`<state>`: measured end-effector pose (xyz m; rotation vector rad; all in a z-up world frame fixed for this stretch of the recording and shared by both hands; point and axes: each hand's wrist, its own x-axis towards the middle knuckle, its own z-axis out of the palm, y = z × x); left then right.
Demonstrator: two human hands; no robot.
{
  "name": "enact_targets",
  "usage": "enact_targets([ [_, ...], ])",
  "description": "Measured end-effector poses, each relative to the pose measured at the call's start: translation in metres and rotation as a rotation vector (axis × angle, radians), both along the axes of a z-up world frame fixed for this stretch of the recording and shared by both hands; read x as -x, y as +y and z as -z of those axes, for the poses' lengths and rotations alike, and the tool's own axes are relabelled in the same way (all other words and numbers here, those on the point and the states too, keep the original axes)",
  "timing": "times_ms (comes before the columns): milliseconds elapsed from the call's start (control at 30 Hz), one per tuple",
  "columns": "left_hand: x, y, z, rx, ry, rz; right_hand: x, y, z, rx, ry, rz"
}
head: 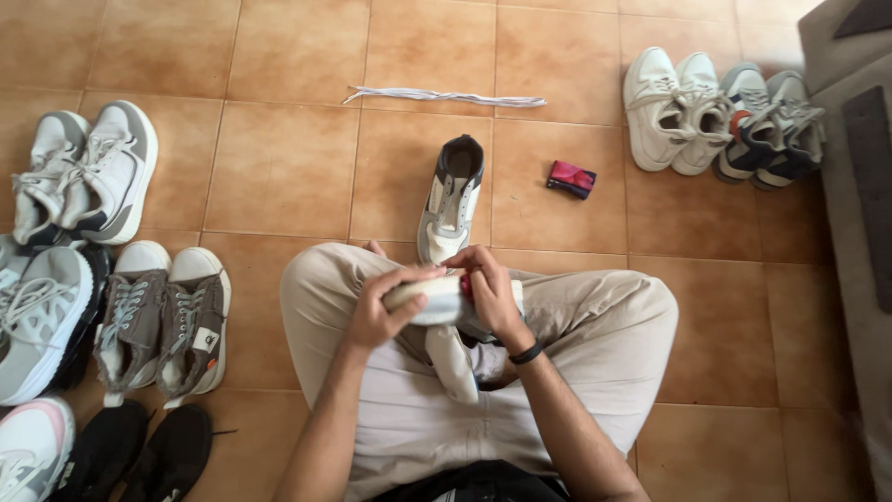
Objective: The person sits on a tiled floor and wipes a white and grey sneaker with a red cloth. They handle the shoe and cloth by hand, rotating the shoe to clean different areas including the toe, sides, and heel. Several other shoes are visible nearby.
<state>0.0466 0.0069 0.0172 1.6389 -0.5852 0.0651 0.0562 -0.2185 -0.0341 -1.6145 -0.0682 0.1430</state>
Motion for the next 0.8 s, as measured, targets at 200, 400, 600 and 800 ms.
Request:
enact_targets([
  [200, -0.025, -0.027, -0.015, 0.012, 0.102, 0.027, -0.007, -0.065, 0.077, 0.124, -0.009, 0.21],
  [400, -0.018, -0.052, -0.022, 0.083, 0.042, -0.051, -0.017, -0.091, 0.133, 0.073, 0.225, 0.306],
  [600, -0.035, -0.071, -0.023, 0.189, -0.143, -0.04, -0.079, -0.093, 0.147, -0.248, 0.179, 0.424],
  [800, -0.084, -0.108, -0.006, 0.104, -0.263, -0.082, -0.153, -0.136, 0.153, -0.207, -0.026, 0.465],
])
